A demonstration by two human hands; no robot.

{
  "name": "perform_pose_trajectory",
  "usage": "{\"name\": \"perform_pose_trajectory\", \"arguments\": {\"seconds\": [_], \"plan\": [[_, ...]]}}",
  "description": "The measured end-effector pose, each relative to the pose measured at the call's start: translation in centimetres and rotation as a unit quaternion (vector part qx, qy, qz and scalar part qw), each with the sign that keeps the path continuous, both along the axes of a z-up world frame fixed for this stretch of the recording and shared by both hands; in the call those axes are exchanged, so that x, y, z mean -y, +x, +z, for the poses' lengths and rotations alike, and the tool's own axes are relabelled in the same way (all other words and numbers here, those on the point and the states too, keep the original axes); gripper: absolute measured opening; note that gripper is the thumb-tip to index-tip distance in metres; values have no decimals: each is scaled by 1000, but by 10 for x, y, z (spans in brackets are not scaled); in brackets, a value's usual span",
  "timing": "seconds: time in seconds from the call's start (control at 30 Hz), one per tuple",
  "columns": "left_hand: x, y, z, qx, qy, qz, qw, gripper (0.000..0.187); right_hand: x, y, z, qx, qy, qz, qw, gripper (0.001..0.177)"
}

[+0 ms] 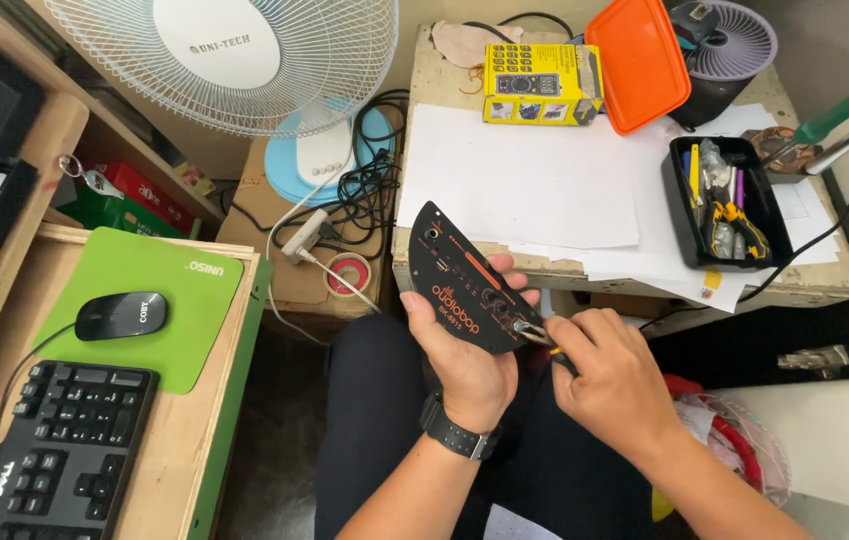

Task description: The person uses pliers to remove a screw from a black remote control and then detaches the internal circuit board. They place the remote and board on the desk, then retrieve a power adapter from a drawer and examine it.

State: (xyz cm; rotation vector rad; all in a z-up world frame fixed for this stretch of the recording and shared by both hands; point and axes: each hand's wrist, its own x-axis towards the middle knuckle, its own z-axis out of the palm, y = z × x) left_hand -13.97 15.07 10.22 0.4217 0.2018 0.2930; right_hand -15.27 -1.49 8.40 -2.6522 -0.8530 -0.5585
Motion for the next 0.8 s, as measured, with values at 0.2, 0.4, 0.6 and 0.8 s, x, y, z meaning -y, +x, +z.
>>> {"name": "perform_pose_trajectory", "arguments": {"seconds": [0.2,0.4,0.6,0.8], "plan": [[1,4,-5,-6,-13,8,1000,91,2,5,-4,-12,6,14,1000,48],[-2,7,-9,-32,-40,-16,999,91,4,9,-8,-5,3,21,1000,50],[-16,13,-1,-107,-5,-88,990,102,5,11,-7,17,-48,17,999,45],[-34,27,-3,-136,18,-251,958,109,17,22,1,42,-82,70,993,47]]}}
